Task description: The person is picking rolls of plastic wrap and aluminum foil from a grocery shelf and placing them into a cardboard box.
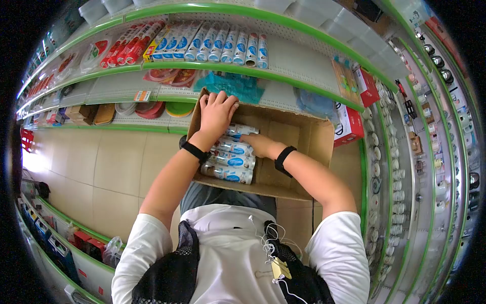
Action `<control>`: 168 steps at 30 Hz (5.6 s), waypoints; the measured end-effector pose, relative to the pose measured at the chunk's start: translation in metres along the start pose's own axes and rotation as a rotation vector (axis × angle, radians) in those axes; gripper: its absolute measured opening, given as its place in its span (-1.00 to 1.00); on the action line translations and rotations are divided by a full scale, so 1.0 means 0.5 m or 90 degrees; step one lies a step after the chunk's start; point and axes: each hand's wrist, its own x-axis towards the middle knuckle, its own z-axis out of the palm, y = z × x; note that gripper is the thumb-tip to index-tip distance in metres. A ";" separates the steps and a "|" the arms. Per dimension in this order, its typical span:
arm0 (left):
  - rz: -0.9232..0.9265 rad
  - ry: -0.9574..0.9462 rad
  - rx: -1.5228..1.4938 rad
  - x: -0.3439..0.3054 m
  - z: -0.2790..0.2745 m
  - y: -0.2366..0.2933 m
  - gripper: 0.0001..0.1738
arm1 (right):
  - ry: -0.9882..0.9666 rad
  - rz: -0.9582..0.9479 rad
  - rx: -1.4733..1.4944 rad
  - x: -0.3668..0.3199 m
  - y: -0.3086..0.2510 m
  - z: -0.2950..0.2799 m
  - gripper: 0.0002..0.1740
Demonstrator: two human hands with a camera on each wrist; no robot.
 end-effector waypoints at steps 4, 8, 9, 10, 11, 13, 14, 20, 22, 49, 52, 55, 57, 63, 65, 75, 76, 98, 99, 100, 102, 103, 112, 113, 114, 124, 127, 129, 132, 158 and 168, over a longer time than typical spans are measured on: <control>-0.001 -0.007 0.001 0.000 0.001 -0.001 -0.86 | -0.018 0.003 -0.050 -0.008 -0.003 -0.011 -0.33; -0.008 -0.003 0.014 0.004 0.002 -0.008 -0.86 | -0.099 -0.122 -0.019 -0.057 -0.136 -0.142 -0.53; -0.008 -0.007 0.009 0.005 0.003 -0.010 -0.86 | -0.101 -0.124 -0.022 -0.070 -0.171 -0.192 -0.53; -0.007 -0.012 0.004 0.005 0.005 -0.012 -0.86 | -0.145 -0.087 0.145 -0.079 -0.196 -0.242 -0.60; -0.010 -0.012 0.004 0.006 0.004 -0.013 -0.86 | -0.187 -0.048 0.313 -0.083 -0.210 -0.287 -0.66; -0.018 -0.027 0.010 0.010 0.001 -0.014 -0.86 | -0.089 -0.004 0.390 -0.082 -0.203 -0.370 -0.74; -0.020 -0.024 0.003 0.012 0.000 -0.015 -0.86 | -0.022 0.023 0.413 -0.069 -0.182 -0.405 -0.73; -0.040 -0.027 0.011 0.021 0.001 -0.032 -0.85 | 0.200 0.273 0.367 0.092 0.075 -0.544 -0.36; -0.065 -0.038 0.004 0.027 0.005 -0.044 -0.85 | 0.158 0.313 0.329 0.139 0.142 -0.567 -0.27; -0.020 -0.023 -0.001 0.032 0.005 -0.025 -0.84 | 0.164 0.141 0.633 -0.246 0.119 -0.527 -0.31; -0.006 -0.017 -0.008 0.018 0.008 -0.009 -0.84 | 0.224 0.133 0.569 -0.359 0.063 -0.493 -0.36; 0.004 -0.023 -0.007 0.010 0.006 0.004 -0.84 | 0.191 0.089 0.430 -0.441 0.013 -0.479 -0.34; 0.010 -0.016 -0.009 0.002 0.009 0.004 -0.84 | 0.119 0.096 0.408 -0.479 -0.009 -0.472 -0.36; 0.011 -0.008 -0.004 -0.010 0.008 0.019 -0.84 | 0.051 0.143 0.153 -0.498 -0.103 -0.416 -0.49; 0.017 0.006 0.000 -0.013 0.005 0.023 -0.84 | 0.068 -0.002 -0.118 -0.474 -0.083 -0.366 -0.54; 0.025 0.006 0.013 -0.024 -0.006 0.033 -0.84 | -0.102 0.059 -0.390 -0.333 0.015 -0.169 -0.63; 0.026 0.009 0.012 -0.022 -0.007 0.033 -0.84 | -0.129 0.086 -0.427 -0.320 0.021 -0.172 -0.66; 0.010 -0.003 0.030 -0.014 -0.001 0.024 -0.83 | 0.068 0.103 -0.021 -0.348 -0.037 -0.270 -0.61; 0.012 -0.003 0.030 -0.014 0.000 0.025 -0.83 | 0.018 0.115 -0.030 -0.340 -0.036 -0.267 -0.61; 0.010 -0.004 0.028 -0.015 0.002 0.024 -0.83 | 0.021 0.118 -0.027 -0.329 -0.031 -0.254 -0.61; 0.021 -0.005 0.025 -0.011 0.008 0.023 -0.83 | -0.069 0.068 -0.071 -0.295 -0.010 -0.215 -0.56; 0.019 -0.003 0.030 -0.012 0.011 0.023 -0.83 | -0.060 0.072 -0.066 -0.276 -0.013 -0.200 -0.56; 0.026 0.002 0.040 -0.017 0.002 0.025 -0.82 | -0.362 0.234 -0.297 -0.073 0.094 0.008 -0.57; 0.024 -0.001 0.038 -0.018 -0.007 0.024 -0.83 | -0.412 0.211 -0.331 -0.042 0.129 0.036 -0.56; 0.022 0.001 0.037 -0.023 -0.003 0.028 -0.83 | -0.442 0.234 -0.318 -0.050 0.126 0.036 -0.56; 0.011 -0.016 0.030 -0.014 -0.012 0.019 -0.83 | -0.401 0.333 -0.321 -0.075 0.146 0.022 -0.52; 0.008 -0.012 0.047 -0.010 -0.005 0.018 -0.82 | -0.403 0.357 -0.271 -0.086 0.129 0.013 -0.51; 0.006 -0.018 0.038 -0.010 -0.004 0.013 -0.82 | -0.391 0.332 -0.247 -0.093 0.102 -0.009 -0.48; 0.005 -0.026 0.037 -0.010 -0.006 0.017 -0.83 | -0.332 0.252 -0.168 -0.081 0.127 -0.002 -0.42; -0.004 -0.011 0.042 0.005 0.014 -0.014 -0.85 | 0.624 0.164 0.188 -0.388 0.037 -0.187 -0.78; -0.002 -0.010 0.058 0.015 0.012 0.013 -0.85 | 0.394 0.303 0.451 -0.463 0.155 0.003 -0.51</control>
